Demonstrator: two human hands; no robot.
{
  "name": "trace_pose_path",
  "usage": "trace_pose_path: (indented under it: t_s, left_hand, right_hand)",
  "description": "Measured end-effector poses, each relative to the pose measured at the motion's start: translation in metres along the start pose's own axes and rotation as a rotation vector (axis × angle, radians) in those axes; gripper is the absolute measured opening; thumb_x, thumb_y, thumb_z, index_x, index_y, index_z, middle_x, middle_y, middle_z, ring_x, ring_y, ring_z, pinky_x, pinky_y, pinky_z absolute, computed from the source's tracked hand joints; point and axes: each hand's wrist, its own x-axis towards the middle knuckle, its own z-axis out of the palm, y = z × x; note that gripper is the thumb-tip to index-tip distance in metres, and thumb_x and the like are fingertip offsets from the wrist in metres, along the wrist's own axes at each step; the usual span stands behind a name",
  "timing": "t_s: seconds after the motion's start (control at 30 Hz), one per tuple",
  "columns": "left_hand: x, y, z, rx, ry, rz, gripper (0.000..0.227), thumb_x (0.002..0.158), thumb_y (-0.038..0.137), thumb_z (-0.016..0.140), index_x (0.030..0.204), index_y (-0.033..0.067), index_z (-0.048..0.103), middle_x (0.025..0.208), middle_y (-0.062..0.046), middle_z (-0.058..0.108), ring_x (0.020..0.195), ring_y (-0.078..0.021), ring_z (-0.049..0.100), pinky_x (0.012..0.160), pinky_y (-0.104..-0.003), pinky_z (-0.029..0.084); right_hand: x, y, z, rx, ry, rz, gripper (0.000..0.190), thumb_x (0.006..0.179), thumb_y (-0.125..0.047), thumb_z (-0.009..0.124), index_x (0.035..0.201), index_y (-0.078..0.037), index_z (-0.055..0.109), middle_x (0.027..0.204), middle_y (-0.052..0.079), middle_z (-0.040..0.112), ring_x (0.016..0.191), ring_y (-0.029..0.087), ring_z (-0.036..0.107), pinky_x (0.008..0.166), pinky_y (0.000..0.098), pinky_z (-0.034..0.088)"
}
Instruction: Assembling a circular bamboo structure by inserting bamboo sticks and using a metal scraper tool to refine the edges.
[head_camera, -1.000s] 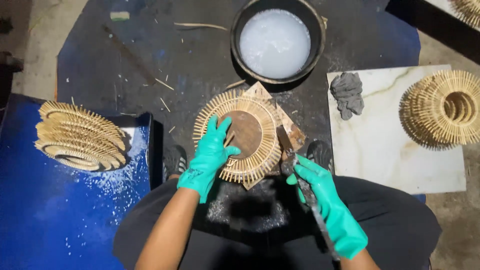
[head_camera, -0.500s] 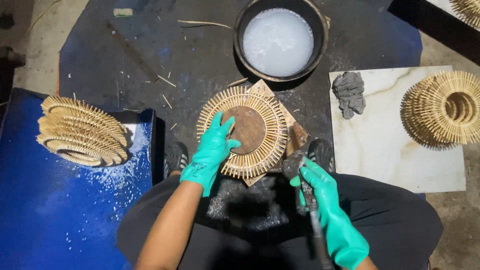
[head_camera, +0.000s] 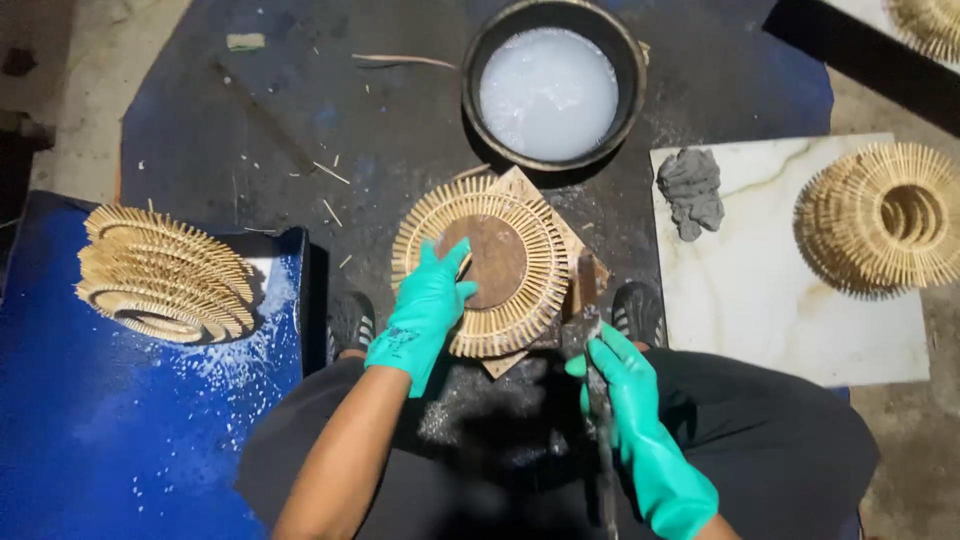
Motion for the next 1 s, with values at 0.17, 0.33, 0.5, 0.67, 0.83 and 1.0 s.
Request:
trace_pose_path:
  t_s: [0.17, 0.33, 0.5, 0.67, 0.83, 1.0]
  left_hand:
    - [0.013, -0.021, 0.018, 0.044, 0.000, 0.039, 0.084, 0.078, 0.026, 0.086, 0.152, 0.0334, 0.046, 0.161, -0.032, 0.019, 0.134, -0.0459, 0.050, 0.107, -0.045, 0.047]
    - [0.019, -0.019, 0.012, 0.105, -0.088, -0.002, 0.082, 0.079, 0.027, 0.084, 0.150, 0.0377, 0.046, 0.164, -0.027, 0.019, 0.135, -0.0442, 0.050, 0.107, -0.046, 0.046]
    - [0.021, -0.024, 0.014, 0.148, -0.087, 0.016, 0.080, 0.079, 0.029, 0.083, 0.149, 0.0395, 0.047, 0.165, -0.025, 0.021, 0.133, -0.0446, 0.052, 0.107, -0.046, 0.048]
    - [0.016, -0.021, 0.008, 0.173, -0.119, 0.022, 0.078, 0.083, 0.029, 0.081, 0.151, 0.0400, 0.046, 0.163, -0.028, 0.021, 0.132, -0.0470, 0.051, 0.107, -0.047, 0.047]
    - [0.018, -0.004, -0.005, 0.321, -0.135, 0.099, 0.067, 0.089, 0.030, 0.074, 0.149, 0.0455, 0.048, 0.168, -0.022, 0.021, 0.115, -0.0446, 0.065, 0.095, -0.048, 0.056]
    - [0.006, 0.013, 0.011, 0.259, -0.024, 0.094, 0.082, 0.083, 0.038, 0.079, 0.155, 0.0348, 0.041, 0.163, -0.033, 0.016, 0.109, -0.0472, 0.066, 0.092, -0.049, 0.057]
  right_hand:
    - [0.005, -0.004, -0.004, -0.021, -0.044, -0.010, 0.045, 0.097, -0.017, 0.065, 0.139, -0.003, 0.066, 0.077, 0.010, 0.074, 0.053, 0.011, 0.059, 0.047, 0.0245, 0.042]
    - [0.014, -0.003, -0.014, -0.037, -0.035, 0.049, 0.044, 0.094, -0.017, 0.065, 0.136, -0.006, 0.067, 0.074, 0.009, 0.072, 0.048, 0.012, 0.053, 0.045, 0.0264, 0.038]
    - [0.014, 0.000, -0.013, -0.039, -0.067, -0.032, 0.043, 0.094, -0.019, 0.064, 0.135, -0.006, 0.067, 0.073, 0.007, 0.071, 0.048, 0.011, 0.052, 0.044, 0.0267, 0.039]
    - [-0.010, -0.010, 0.001, -0.036, -0.009, 0.032, 0.043, 0.093, -0.023, 0.060, 0.134, -0.010, 0.065, 0.070, 0.007, 0.071, 0.041, 0.014, 0.049, 0.038, 0.0297, 0.038]
    - [-0.022, -0.014, 0.004, -0.021, 0.028, 0.000, 0.044, 0.095, -0.021, 0.062, 0.137, -0.007, 0.065, 0.070, 0.009, 0.068, 0.040, 0.014, 0.048, 0.037, 0.0303, 0.037]
    - [-0.018, -0.017, 0.004, -0.027, -0.029, 0.054, 0.044, 0.094, -0.022, 0.061, 0.136, -0.009, 0.066, 0.068, 0.009, 0.068, 0.037, 0.015, 0.047, 0.034, 0.0301, 0.034]
